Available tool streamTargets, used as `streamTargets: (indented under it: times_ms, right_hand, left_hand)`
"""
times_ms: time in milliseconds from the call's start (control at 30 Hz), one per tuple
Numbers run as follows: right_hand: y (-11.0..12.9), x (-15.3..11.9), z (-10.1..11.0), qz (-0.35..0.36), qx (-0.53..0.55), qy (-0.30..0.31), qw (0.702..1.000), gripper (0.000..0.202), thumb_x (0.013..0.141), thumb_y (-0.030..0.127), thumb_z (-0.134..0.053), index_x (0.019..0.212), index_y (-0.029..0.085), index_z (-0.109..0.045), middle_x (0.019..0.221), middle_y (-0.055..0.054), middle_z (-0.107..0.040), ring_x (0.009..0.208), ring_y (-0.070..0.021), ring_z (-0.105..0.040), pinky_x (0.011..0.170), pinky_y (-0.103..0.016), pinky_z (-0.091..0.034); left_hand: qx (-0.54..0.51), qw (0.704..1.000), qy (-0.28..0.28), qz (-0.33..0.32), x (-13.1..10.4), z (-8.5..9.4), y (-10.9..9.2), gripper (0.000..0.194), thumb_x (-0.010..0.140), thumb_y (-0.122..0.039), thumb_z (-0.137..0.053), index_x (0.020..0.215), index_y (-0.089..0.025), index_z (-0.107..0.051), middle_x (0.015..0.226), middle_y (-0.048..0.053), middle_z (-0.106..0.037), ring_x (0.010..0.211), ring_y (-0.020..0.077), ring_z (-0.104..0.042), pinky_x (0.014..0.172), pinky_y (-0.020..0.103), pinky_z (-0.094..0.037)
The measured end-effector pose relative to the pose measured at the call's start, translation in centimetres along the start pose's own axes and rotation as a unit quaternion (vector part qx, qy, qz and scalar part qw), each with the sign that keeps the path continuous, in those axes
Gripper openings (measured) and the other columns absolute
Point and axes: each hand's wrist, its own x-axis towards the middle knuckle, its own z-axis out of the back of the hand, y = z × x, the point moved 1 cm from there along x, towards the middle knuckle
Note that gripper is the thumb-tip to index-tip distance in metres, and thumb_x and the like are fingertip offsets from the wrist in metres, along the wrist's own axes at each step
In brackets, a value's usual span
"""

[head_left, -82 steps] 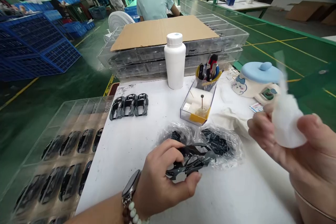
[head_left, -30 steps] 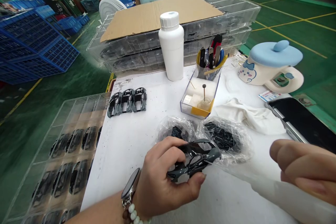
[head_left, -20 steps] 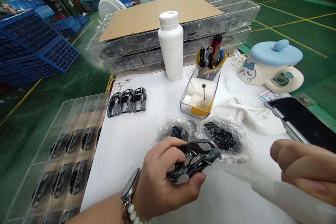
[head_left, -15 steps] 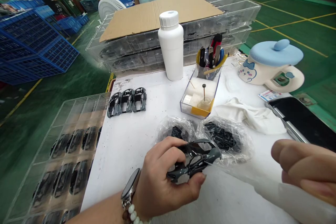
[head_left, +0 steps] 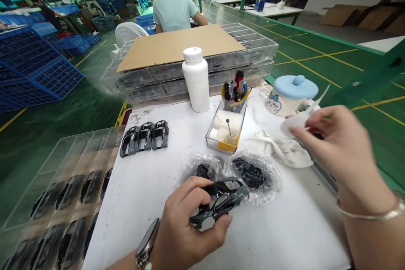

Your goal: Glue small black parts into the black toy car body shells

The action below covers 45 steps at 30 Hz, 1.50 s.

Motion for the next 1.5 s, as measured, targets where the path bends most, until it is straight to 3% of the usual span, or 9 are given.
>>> streamTargets:
  times_ms: [267, 400, 500, 567, 667, 733, 933, 1267, 1500]
  right_hand:
    - [-1.5, 1.7, -4.5, -0.029, -0.060, 0.064, 0.996, 0.032, 0.072, 0.033, -0.062, 0.089, 0.023, -0.038, 0.078, -0.007, -0.063, 0.070, -0.0246, -0.063, 0.062, -0.037, -0.048]
    - [-1.5, 1.2, -3.6, -0.001, -0.077, 0.067, 0.995, 0.037, 0.072, 0.035, -0.062, 0.097, 0.020, -0.039, 0.094, -0.011, -0.062, 0.075, -0.0252, -0.062, 0.060, -0.037, -0.047]
    - [0.2, 0.1, -2.0, 0.051, -0.091, 0.057, 0.993, 0.023, 0.076, 0.035, -0.059, 0.089, 0.020, -0.047, 0.088, -0.009, -0.058, 0.075, -0.0255, -0.057, 0.063, -0.039, -0.043]
    - [2.1, -1.2, -1.6, 0.120, -0.067, 0.132, 0.982, 0.010, 0.081, 0.031, -0.056, 0.079, 0.022, -0.052, 0.078, -0.004, -0.056, 0.071, -0.0210, -0.054, 0.064, -0.035, -0.043]
    - [4.5, -3.3, -2.2, 0.219, -0.087, 0.335, 0.912, 0.013, 0.084, 0.024, -0.056, 0.072, 0.022, -0.058, 0.076, -0.003, -0.057, 0.074, -0.0192, -0.054, 0.067, -0.033, -0.044]
    - [5.2, -4.3, -2.9, 0.234, -0.143, 0.392, 0.878, 0.012, 0.084, 0.022, -0.058, 0.071, 0.019, -0.060, 0.079, -0.005, -0.057, 0.076, -0.0219, -0.054, 0.070, -0.037, -0.044]
    - [5.0, -4.9, -3.4, 0.239, -0.176, 0.414, 0.860, 0.016, 0.084, 0.011, -0.051, 0.073, 0.018, -0.060, 0.081, -0.006, -0.057, 0.076, -0.0223, -0.053, 0.070, -0.039, -0.042]
    - [4.3, -5.4, -3.5, 0.268, -0.189, 0.418, 0.847, 0.019, 0.087, 0.014, -0.046, 0.072, 0.019, -0.057, 0.079, -0.005, -0.055, 0.074, -0.0221, -0.051, 0.067, -0.039, -0.037]
    - [4.6, -3.9, -1.7, 0.153, 0.051, 0.368, 0.916, 0.014, 0.093, 0.024, -0.043, 0.084, 0.021, -0.052, 0.084, -0.003, -0.056, 0.077, -0.0164, -0.051, 0.067, -0.032, -0.041]
  left_hand:
    - [-0.025, 1.000, -0.007, -0.002, 0.3, 0.2, -0.1, 0.014, 0.071, -0.018, -0.065, 0.070, -0.018, -0.051, 0.085, 0.006, -0.064, 0.073, 0.0149, -0.062, 0.061, 0.026, -0.055]
    - [-0.030, 0.999, -0.022, -0.001, 0.2, 0.4, 0.0, 0.015, 0.070, -0.017, -0.065, 0.070, -0.018, -0.050, 0.085, 0.006, -0.063, 0.071, 0.0142, -0.061, 0.060, 0.025, -0.054]
    - [-0.040, 0.999, -0.032, 0.005, -0.1, 0.6, 0.2, 0.015, 0.072, -0.018, -0.065, 0.072, -0.018, -0.050, 0.087, 0.006, -0.063, 0.074, 0.0156, -0.062, 0.063, 0.028, -0.054]
    - [-0.041, 0.999, -0.033, 0.013, -0.1, 0.7, 0.3, 0.014, 0.072, -0.018, -0.064, 0.072, -0.019, -0.050, 0.087, 0.006, -0.063, 0.075, 0.0163, -0.062, 0.064, 0.029, -0.054]
    - [-0.029, 0.999, -0.028, 0.011, 0.1, 0.8, 0.2, 0.014, 0.072, -0.018, -0.063, 0.071, -0.018, -0.049, 0.086, 0.006, -0.062, 0.073, 0.0154, -0.061, 0.061, 0.028, -0.054]
    - [-0.022, 0.999, -0.026, 0.002, 0.4, 0.9, 0.1, 0.014, 0.072, -0.017, -0.063, 0.071, -0.018, -0.050, 0.086, 0.006, -0.063, 0.072, 0.0148, -0.062, 0.061, 0.026, -0.053]
    - [-0.023, 1.000, -0.015, -0.002, 0.6, 0.8, 0.2, 0.013, 0.071, -0.016, -0.063, 0.071, -0.018, -0.050, 0.086, 0.005, -0.063, 0.073, 0.0138, -0.062, 0.063, 0.025, -0.054]
    - [-0.022, 1.000, -0.008, 0.016, 0.1, 0.6, 0.8, 0.017, 0.073, -0.019, -0.065, 0.075, -0.019, -0.048, 0.092, 0.005, -0.062, 0.081, 0.0146, -0.062, 0.068, 0.025, -0.053]
    - [-0.039, 0.999, -0.008, 0.020, 0.1, 0.7, 0.6, 0.017, 0.073, -0.017, -0.065, 0.074, -0.019, -0.047, 0.091, 0.004, -0.060, 0.078, 0.0128, -0.060, 0.066, 0.024, -0.051]
